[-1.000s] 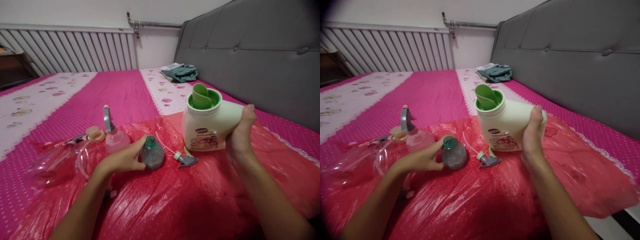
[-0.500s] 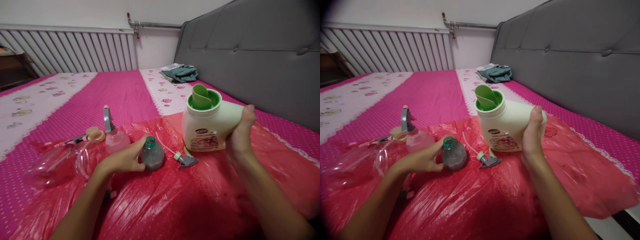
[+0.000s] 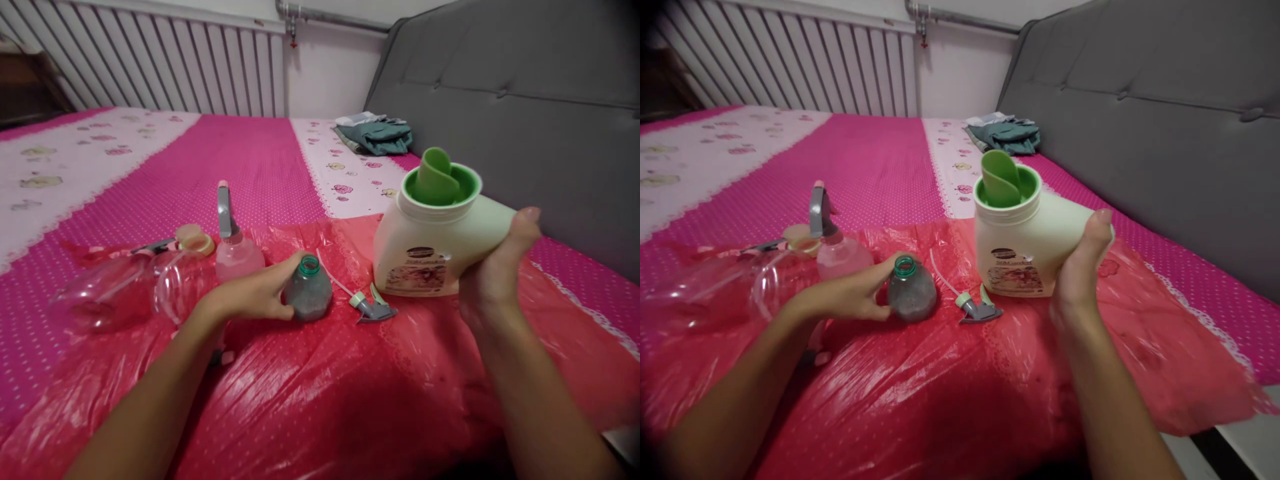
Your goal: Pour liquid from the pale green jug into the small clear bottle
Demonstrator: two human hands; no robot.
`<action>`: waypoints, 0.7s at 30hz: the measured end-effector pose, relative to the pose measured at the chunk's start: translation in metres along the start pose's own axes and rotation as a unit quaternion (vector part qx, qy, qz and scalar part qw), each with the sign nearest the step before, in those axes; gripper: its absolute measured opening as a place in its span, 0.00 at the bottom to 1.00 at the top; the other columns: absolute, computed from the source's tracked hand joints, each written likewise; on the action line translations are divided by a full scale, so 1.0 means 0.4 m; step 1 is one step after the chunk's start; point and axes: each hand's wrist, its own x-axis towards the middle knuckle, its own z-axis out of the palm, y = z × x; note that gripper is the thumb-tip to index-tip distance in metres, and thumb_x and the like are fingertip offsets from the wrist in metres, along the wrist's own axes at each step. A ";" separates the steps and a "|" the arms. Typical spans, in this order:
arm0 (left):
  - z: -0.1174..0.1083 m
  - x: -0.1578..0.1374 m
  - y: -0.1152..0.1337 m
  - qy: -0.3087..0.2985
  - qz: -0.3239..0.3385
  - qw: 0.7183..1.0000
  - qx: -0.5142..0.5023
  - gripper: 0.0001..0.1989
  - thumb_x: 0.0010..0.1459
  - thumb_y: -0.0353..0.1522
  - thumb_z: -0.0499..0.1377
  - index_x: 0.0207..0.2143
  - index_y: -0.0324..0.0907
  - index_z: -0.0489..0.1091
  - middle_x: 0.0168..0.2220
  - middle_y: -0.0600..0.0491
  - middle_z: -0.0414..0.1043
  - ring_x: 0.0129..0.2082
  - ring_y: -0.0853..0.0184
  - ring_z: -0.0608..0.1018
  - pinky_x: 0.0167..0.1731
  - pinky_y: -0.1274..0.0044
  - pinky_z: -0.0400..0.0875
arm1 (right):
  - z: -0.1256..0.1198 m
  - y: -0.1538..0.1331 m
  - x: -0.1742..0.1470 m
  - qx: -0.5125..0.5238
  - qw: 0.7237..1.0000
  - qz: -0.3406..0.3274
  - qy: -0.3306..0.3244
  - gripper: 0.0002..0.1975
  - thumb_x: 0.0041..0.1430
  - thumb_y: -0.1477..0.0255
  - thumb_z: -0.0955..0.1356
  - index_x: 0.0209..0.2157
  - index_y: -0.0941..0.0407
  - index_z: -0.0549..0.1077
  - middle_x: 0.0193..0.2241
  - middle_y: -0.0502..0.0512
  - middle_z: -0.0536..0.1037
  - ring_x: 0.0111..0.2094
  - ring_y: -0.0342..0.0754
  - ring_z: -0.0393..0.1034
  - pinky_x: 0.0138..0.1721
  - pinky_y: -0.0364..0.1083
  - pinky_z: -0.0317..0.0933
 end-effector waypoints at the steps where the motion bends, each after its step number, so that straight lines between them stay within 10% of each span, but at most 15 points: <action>1: 0.003 0.002 -0.001 0.001 0.002 1.000 -0.009 0.35 0.51 0.31 0.64 0.61 0.42 0.57 0.51 0.48 0.71 0.44 0.58 0.77 0.41 0.72 0.73 | 0.002 -0.006 -0.002 -0.002 1.000 -0.011 -0.010 0.48 0.53 0.26 0.61 0.44 0.60 0.72 0.44 0.60 0.73 0.54 0.55 0.71 0.63 0.52 0.68; 21: 0.012 0.006 -0.008 0.014 0.016 1.000 0.004 0.37 0.50 0.34 0.65 0.61 0.41 0.56 0.46 0.49 0.71 0.40 0.58 0.78 0.36 0.72 0.73 | 0.018 -0.015 -0.006 -0.001 0.999 -0.026 -0.020 0.43 0.54 0.30 0.63 0.39 0.61 0.69 0.36 0.59 0.72 0.50 0.53 0.71 0.71 0.51 0.61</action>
